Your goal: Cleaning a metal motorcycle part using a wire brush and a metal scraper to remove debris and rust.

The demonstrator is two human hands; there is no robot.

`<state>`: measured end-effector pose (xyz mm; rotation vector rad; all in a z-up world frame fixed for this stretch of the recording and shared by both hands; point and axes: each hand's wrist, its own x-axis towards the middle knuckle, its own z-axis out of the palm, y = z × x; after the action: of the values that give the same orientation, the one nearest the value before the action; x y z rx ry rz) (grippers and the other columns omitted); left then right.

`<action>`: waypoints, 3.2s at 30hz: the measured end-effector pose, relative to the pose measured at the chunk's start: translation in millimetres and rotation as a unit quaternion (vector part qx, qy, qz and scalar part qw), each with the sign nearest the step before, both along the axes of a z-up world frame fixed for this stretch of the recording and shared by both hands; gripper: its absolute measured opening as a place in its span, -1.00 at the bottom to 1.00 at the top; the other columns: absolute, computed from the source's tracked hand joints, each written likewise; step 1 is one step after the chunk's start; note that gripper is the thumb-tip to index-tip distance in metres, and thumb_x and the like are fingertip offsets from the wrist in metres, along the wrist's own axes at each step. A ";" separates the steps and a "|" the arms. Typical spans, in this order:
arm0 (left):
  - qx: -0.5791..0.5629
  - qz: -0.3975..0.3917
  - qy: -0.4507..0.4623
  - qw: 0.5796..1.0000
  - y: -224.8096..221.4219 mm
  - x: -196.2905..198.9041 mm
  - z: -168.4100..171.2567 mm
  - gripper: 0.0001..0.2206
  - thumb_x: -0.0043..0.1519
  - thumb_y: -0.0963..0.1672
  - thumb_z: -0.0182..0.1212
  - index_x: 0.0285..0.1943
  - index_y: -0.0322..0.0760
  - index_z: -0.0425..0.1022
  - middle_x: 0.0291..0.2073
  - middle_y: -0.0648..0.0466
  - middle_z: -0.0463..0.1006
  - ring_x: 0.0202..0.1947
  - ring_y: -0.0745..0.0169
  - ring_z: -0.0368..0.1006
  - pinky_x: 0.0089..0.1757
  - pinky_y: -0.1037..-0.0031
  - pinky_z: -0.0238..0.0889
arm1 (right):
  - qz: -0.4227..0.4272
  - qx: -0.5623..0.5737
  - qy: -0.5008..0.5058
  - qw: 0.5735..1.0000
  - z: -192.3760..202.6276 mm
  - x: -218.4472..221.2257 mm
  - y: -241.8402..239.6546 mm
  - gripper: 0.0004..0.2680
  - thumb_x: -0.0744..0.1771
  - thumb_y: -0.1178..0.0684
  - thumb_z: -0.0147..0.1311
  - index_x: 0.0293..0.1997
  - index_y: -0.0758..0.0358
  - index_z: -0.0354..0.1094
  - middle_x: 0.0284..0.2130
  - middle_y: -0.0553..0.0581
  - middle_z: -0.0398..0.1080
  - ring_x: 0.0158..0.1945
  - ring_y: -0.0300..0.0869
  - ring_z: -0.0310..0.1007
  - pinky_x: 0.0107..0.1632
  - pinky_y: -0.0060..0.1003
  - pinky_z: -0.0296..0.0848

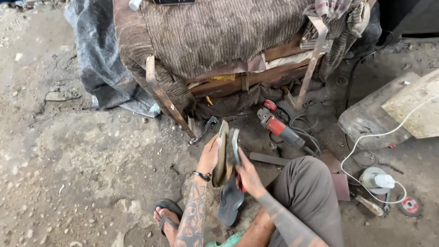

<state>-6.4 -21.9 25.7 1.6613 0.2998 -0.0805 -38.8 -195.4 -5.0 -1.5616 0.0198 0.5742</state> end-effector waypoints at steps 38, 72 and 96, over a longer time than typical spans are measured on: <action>0.092 -0.036 0.011 0.995 -25.9 -12.7 12.4 -0.53 0.45 -0.02 -0.12 0.40 -0.45 0.36 0.29 -0.27 0.43 0.38 -0.17 0.26 0.36 0.09 0.02 | -0.118 -0.032 -0.110 0.986 4.6 -3.8 19.8 -0.49 0.36 0.29 -0.18 0.56 0.30 -0.15 0.43 0.47 0.04 0.49 0.12 -0.01 0.48 0.06 -0.01; 0.160 0.269 -0.161 0.936 105.6 -65.9 -29.3 -0.73 0.47 -0.10 -0.04 0.13 -0.41 0.50 -0.05 -0.26 0.56 0.12 -0.16 0.47 0.19 0.05 0.19 | -0.253 0.240 0.150 0.925 -115.4 46.7 -19.5 -0.49 0.40 0.17 -0.14 0.54 -0.26 -0.16 -0.54 0.11 0.33 -0.60 -0.18 0.31 -0.60 -0.32 0.42; 0.064 0.451 -0.284 0.844 128.1 -76.4 13.2 -0.71 0.43 -0.05 0.15 -0.41 -0.07 0.47 -0.50 0.26 0.44 -0.36 0.49 0.30 -0.17 0.56 0.24 | -0.246 0.229 -0.049 0.941 -49.3 12.8 -18.2 -0.71 0.27 0.21 -0.23 0.09 0.04 0.13 -0.40 0.25 0.34 -0.60 -0.06 0.41 -0.57 -0.21 0.46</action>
<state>-82.8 106.2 38.9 1.4400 0.6040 1.1443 -26.0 -213.6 -54.3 -1.0691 0.1835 0.0896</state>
